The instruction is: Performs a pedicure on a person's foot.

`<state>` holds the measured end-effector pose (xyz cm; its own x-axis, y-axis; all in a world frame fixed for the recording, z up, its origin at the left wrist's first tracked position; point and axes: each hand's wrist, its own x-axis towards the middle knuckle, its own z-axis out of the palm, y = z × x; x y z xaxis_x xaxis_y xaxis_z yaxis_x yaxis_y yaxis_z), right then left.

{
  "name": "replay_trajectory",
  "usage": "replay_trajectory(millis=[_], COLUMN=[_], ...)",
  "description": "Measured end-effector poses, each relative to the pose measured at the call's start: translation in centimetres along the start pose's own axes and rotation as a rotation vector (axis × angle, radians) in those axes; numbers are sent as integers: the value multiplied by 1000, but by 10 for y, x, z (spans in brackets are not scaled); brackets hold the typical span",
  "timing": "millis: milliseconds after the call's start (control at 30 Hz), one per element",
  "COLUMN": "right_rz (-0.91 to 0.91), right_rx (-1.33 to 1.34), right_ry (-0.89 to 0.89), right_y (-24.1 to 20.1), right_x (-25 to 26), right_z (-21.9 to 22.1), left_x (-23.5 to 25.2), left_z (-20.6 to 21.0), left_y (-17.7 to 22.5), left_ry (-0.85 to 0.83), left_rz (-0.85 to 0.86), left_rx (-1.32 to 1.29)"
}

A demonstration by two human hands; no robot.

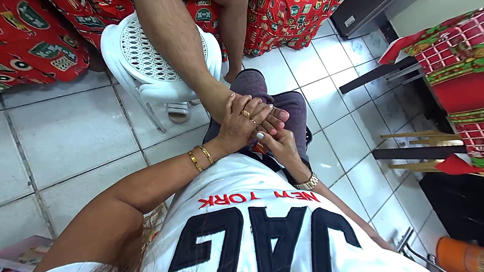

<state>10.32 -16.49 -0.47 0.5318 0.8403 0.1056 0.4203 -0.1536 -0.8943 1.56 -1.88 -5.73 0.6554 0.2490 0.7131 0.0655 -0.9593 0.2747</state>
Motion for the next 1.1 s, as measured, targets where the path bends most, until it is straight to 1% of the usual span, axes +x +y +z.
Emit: replay_trajectory(millis=[67, 133, 233, 333, 400, 467, 500, 567, 633, 667, 733, 833, 900, 967, 1033, 1100], right_rz=[40, 54, 28, -47, -131, -178, -148, 26, 180, 216, 255, 224, 180, 179, 234, 305], right_rx=[-69, -40, 36, 18, -12, -22, -4, 37, 47, 44, -3, -18, 55, 233, 517, 682], right_ry=[11, 34, 42, 47, -21, -136, -179, -192, -194, -194, -185, -118, -34, 48, 100, 92], right_y=[1, 2, 2, 4, 7, 10, 10, 6, 2, 1, -4, -11, -10, -1, 9, 7], right_x=[-1, 1, 0, -2, -2, -4, -5, -5, 2, 7, 14, 14, 12, 14, 25, 25], right_z=[5, 10, 13, 14, 8, -7, -18, -46, -67, -69, -58, -32, -19, -8, 2, 4], left_x=[1, 2, 2, 2, 5, 9, 11, 11, 7, 5, 3, 2, 1, 0, -2, -4], left_z=[1, 2, -2, -7, -13, -19, -21, -22, -18, -15, -9, -5, -4, -2, -1, -1], left_y=[2, 3, 2, 1, 0, 0, -1, -2, 0, 1, 2, 3, 4, 5, 5, 4], left_ry=[2, 3, -33, -60, -85, -141, -167, -180, -142, -116, -74, -44, -24, -6, 0, 8], left_rz=[-16, -25, -14, 4, 28, 62, 84, 106, 110, 110, 108, 104, 90, 80, 75, 76], left_rx=[7, 1, 5, -59, -115, -150, -152, -145, -133, -121, -97, -44, -18, -17, -29, -49])
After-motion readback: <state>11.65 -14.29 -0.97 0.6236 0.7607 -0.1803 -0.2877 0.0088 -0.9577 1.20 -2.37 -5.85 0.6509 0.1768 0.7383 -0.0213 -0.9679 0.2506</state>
